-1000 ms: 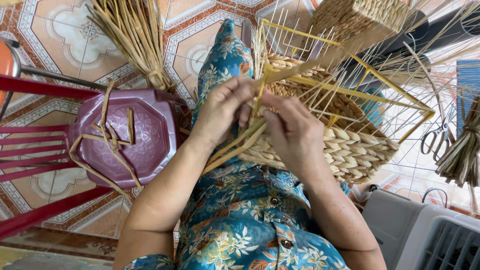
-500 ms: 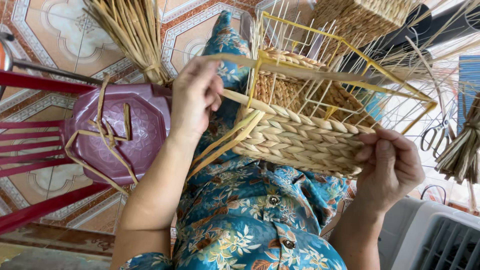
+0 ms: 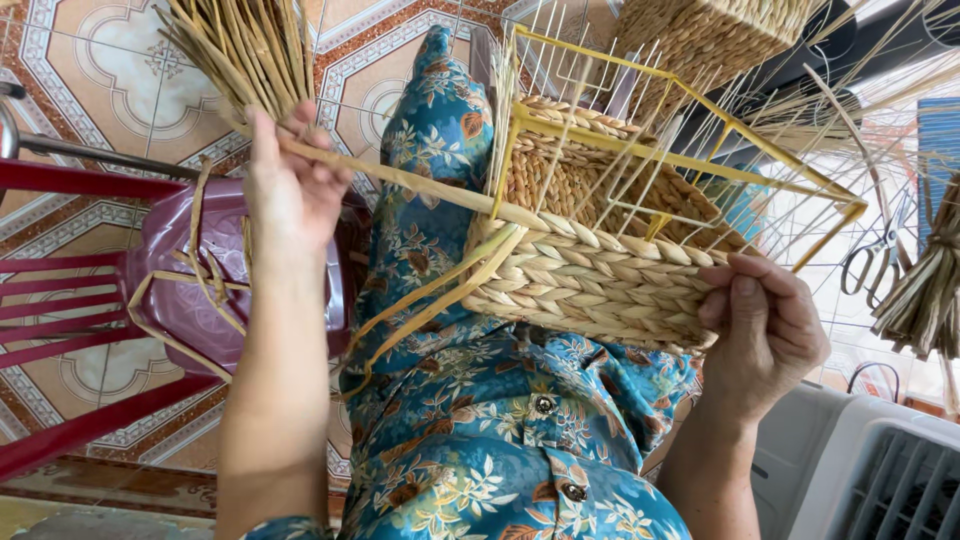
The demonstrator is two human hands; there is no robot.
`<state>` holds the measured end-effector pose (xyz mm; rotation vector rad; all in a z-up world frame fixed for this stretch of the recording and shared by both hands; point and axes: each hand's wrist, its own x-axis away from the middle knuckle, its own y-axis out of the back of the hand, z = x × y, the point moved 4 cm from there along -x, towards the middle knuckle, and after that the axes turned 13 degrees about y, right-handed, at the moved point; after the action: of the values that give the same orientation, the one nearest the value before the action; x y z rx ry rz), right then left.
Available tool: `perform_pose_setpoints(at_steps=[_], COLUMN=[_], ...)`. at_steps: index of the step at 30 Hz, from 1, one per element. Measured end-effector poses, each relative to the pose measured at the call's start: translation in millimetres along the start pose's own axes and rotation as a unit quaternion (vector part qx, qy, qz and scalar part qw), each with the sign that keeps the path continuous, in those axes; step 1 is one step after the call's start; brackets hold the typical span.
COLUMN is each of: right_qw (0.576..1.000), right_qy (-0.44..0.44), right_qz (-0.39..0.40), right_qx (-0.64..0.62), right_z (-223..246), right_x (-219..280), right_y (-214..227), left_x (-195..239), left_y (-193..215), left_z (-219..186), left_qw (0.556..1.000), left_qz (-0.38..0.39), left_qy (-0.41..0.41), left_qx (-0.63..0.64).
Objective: The person weaves a basket by hand, interlacing dried palm leaves through a yellow wire frame held on their lap. They repeatedly thread the leaves through vertical wires and pull them tight to build up the basket walls.
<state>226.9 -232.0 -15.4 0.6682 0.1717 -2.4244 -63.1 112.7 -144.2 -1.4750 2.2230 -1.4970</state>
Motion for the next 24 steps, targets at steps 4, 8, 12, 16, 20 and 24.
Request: perform_pose_setpoints(at_steps=[4, 8, 12, 16, 20, 24], right_qw=[0.994, 0.954, 0.895, 0.916, 0.928, 0.919], right_qy=[0.049, 0.039, 0.109, 0.022, -0.016, -0.012], right_qz=[0.093, 0.271, 0.359, 0.364, 0.353, 0.364], right_qx=[0.028, 0.123, 0.241, 0.170, 0.116, 0.149], right_z=[30, 49, 49, 40, 35, 36], right_x=[-9, -20, -38, -41, -40, -39], right_y=[-46, -114, -165, -170, -164, -165], left_x=[51, 113, 136, 134, 102, 53], left_y=[-25, -101, -140, -155, -150, -148], left_z=[6, 37, 41, 19, 18, 13], left_qw=[0.919, 0.788, 0.728, 0.644, 0.544, 0.634], left_qz=[0.052, 0.125, 0.041, 0.153, 0.165, 0.233], left_qy=[0.051, -0.019, -0.005, -0.273, -0.270, -0.145], left_qx=[-0.387, -0.603, -0.684, -0.698, -0.777, -0.723])
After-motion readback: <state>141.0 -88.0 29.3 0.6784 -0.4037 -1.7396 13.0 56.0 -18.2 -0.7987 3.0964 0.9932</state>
